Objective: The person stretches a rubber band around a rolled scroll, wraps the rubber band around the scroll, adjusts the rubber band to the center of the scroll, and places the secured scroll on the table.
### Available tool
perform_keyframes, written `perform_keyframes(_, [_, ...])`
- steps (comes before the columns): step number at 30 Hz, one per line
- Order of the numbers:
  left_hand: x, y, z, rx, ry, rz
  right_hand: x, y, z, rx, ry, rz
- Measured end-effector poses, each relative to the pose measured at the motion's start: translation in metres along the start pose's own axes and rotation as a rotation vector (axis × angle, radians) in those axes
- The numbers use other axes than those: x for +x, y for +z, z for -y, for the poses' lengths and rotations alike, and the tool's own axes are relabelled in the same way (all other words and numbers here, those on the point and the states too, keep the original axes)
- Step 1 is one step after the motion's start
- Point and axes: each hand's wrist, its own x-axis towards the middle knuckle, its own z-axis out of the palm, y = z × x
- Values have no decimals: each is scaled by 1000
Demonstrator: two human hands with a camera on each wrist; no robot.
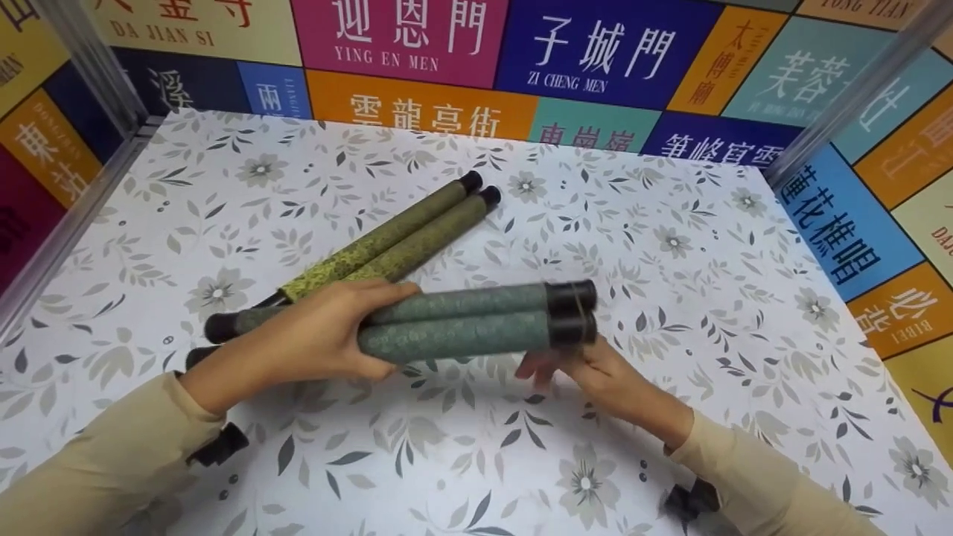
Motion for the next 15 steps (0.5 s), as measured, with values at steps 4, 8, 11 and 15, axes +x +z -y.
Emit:
perform_keyframes(4, [-1, 2, 4, 55, -66, -62, 5, 7, -4, 6, -310, -163])
perform_keyframes(8, [-2, 6, 1, 140, -107, -46, 10, 12, -1, -57, -574, -355])
perform_keyframes(11, [-2, 12, -1, 178, -99, -3, 12, 17, 3, -60, -628, -504])
perform_keyframes(15, [-3, 15, -3, 211, -89, 32, 12, 20, 6, 57, -548, -561])
